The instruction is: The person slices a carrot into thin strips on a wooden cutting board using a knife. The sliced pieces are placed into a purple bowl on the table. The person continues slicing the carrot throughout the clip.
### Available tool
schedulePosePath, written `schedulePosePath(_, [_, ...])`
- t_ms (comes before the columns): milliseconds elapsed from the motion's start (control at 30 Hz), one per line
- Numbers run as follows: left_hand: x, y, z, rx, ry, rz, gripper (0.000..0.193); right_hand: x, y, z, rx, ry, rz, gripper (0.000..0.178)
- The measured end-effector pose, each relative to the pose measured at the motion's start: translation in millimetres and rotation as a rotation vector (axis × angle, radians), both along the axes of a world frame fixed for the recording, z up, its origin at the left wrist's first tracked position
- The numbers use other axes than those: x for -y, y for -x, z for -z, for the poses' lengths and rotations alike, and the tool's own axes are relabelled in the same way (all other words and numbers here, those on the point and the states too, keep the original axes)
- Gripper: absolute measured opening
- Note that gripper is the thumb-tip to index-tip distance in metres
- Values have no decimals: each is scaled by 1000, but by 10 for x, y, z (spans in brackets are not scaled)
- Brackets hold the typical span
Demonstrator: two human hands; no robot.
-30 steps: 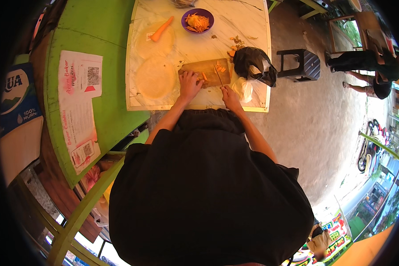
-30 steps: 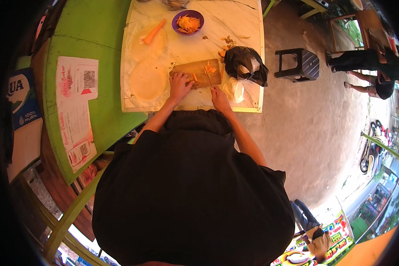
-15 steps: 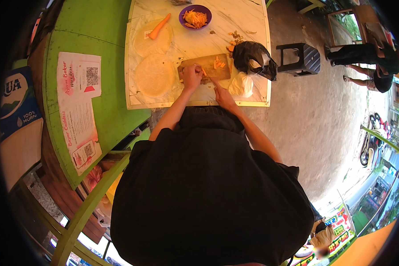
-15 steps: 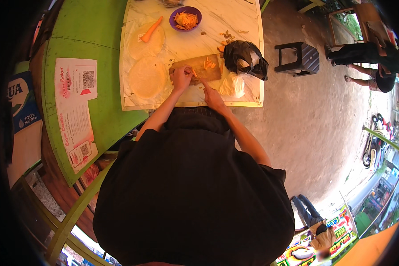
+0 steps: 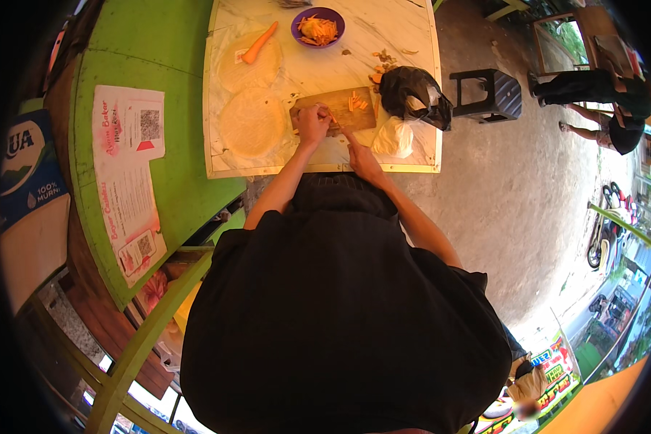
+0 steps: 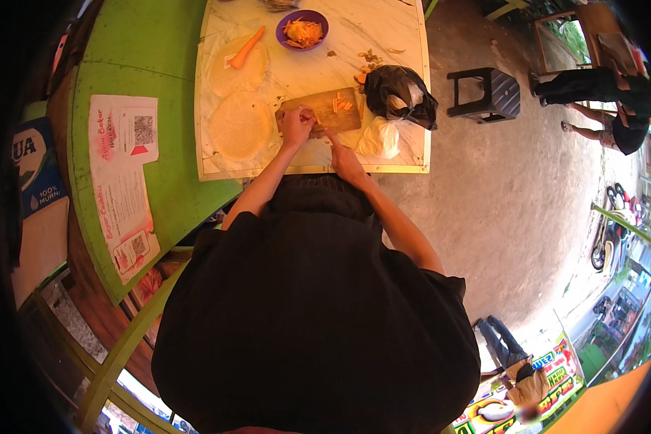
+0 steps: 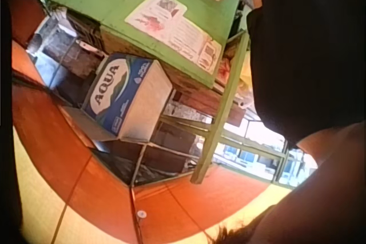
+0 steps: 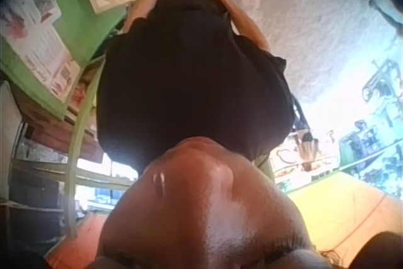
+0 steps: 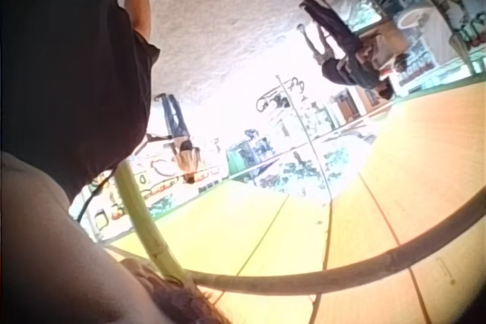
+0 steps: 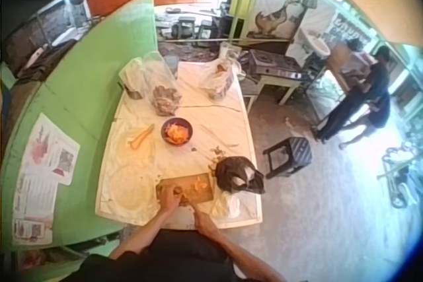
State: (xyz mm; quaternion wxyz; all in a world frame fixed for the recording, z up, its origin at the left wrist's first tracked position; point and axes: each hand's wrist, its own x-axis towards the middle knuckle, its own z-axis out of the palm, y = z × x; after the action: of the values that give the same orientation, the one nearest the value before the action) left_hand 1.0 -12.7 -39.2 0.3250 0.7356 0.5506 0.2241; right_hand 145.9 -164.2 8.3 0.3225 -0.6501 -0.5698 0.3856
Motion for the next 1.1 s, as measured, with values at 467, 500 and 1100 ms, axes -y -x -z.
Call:
schedulePosePath(467, [13, -17, -42, -21, -19, -10, 20, -14, 118, 234, 276, 107, -48, 81])
schedulePosePath(500, [3, -1, 30, 37, 22, -18, 19, -7, 121, 294, 274, 97, -50, 81])
schedulePosePath(1100, [0, -12, 101, 115, 76, -28, 16, 58, 79, 790, 285, 22, -49, 82])
